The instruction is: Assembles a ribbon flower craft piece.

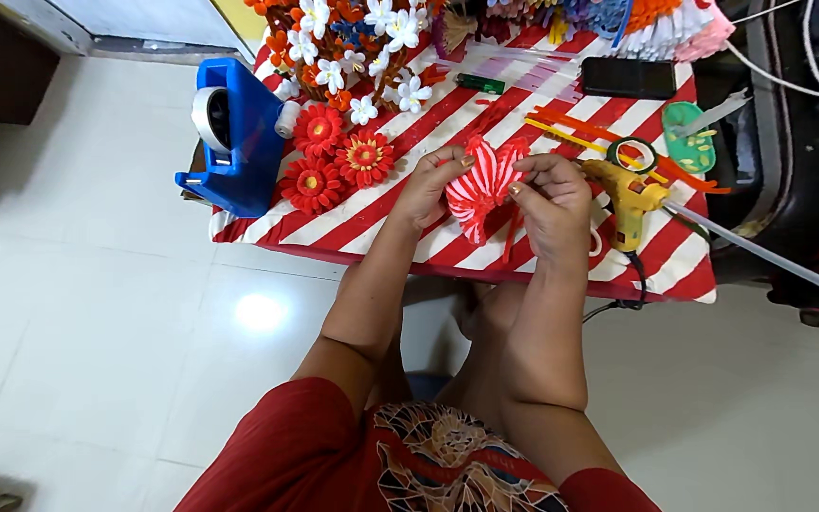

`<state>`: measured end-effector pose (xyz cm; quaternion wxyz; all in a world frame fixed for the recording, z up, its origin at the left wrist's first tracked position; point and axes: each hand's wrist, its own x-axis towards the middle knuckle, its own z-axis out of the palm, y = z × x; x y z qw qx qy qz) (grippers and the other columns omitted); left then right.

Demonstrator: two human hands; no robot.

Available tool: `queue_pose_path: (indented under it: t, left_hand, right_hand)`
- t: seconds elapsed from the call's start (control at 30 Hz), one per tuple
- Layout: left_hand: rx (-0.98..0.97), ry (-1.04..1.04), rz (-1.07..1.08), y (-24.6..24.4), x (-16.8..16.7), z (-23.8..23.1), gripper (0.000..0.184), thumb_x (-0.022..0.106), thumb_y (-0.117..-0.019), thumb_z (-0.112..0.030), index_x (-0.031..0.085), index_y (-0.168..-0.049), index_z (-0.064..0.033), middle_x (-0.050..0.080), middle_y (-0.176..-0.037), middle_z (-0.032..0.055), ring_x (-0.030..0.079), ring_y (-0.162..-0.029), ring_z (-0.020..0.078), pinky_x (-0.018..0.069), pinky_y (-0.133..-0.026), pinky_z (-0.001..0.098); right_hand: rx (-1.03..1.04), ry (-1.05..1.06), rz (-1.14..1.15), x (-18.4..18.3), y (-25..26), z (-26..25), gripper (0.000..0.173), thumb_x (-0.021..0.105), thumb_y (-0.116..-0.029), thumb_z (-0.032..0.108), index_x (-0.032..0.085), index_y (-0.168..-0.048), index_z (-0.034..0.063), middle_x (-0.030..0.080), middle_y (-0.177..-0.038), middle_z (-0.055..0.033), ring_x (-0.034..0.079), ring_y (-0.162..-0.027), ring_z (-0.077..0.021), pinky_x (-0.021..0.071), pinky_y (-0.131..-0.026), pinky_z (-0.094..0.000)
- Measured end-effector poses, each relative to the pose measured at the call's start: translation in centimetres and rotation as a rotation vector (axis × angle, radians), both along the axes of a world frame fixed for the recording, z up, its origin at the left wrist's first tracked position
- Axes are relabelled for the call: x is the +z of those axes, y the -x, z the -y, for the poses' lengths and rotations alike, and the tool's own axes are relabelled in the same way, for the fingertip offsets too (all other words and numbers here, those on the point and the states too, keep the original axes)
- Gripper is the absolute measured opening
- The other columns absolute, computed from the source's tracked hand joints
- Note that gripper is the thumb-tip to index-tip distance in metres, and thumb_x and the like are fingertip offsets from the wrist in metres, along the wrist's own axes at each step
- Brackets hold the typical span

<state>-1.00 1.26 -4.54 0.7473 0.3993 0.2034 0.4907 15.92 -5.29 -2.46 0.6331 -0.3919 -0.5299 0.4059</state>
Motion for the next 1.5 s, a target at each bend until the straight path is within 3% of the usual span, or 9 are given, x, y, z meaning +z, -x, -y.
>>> queue_pose_path:
  t: [1.5]
  left_hand:
    - [-0.002,0.019,0.005,-0.49,-0.17,0.0,0.025,0.048,-0.0987,-0.007,0.065,-0.082,-0.0149,0.07,-0.076,-0.0019,0.068,-0.069,0.0059,0.0581,-0.066,0.0253]
  right_hand:
    - [-0.011,-0.005,0.0,-0.12,-0.24,-0.17,0.028,0.06,-0.0881,-0.007,0.066,-0.111,0.0088,0.067,-0.088,0.0078,0.065,-0.074,-0.0022,0.0583,-0.07,-0.0207]
